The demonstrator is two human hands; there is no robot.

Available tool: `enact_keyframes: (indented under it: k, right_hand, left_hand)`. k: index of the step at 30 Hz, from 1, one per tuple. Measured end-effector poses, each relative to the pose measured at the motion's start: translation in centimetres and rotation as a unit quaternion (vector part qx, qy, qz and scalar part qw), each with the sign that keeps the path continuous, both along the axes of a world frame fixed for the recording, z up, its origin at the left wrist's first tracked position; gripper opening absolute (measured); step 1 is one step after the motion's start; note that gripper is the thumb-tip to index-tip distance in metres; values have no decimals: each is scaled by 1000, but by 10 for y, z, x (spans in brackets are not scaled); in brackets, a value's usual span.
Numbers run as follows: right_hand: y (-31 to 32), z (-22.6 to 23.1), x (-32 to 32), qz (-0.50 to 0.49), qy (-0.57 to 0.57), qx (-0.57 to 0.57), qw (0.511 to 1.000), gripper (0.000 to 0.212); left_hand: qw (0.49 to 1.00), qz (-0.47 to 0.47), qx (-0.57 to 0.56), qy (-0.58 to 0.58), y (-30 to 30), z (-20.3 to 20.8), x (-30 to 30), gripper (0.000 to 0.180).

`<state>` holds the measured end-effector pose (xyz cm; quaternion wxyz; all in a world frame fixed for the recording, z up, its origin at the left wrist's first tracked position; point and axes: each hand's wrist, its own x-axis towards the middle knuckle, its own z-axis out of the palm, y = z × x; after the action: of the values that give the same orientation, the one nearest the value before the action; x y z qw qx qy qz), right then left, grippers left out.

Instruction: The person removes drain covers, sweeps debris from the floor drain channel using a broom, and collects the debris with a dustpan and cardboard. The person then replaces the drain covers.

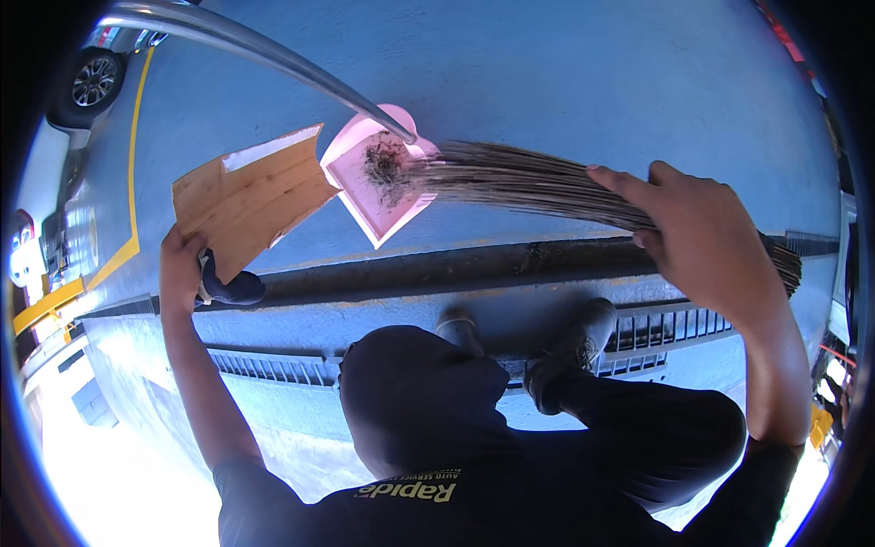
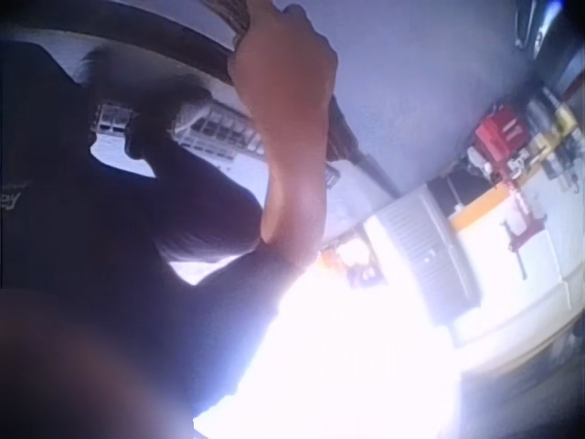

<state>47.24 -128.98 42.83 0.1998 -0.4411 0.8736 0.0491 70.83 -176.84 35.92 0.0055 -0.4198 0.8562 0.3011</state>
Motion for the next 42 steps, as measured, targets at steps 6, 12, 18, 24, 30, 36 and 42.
enact_keyframes:
  k: [6,12,18,24,30,36,42]
  right_hand:
    - [48,0,-41,-62,-151,-34,986,73]
    - [137,17,-46,-355,-372,113,850,72]
    - [224,11,-51,-450,-380,236,773,69]
    - [248,-8,-47,-462,-251,307,793,66]
    - [230,-45,-39,-293,-76,414,859,39]
    - [239,-75,-51,-316,-13,457,831,35]
    - [212,-11,-65,-431,-133,401,797,52]
  left_hand:
    - [992,24,117,39,-33,-10,39,42]
    - [966,152,209,-21,-69,-53,160,53]
    - [944,159,275,-88,-61,-91,252,48]
    - [907,194,357,-111,-26,-131,257,57]
    - [878,240,407,-78,7,-158,234,59]
    - [834,240,494,-57,5,-145,224,57]
    - [801,259,535,-66,-2,-144,233,56]
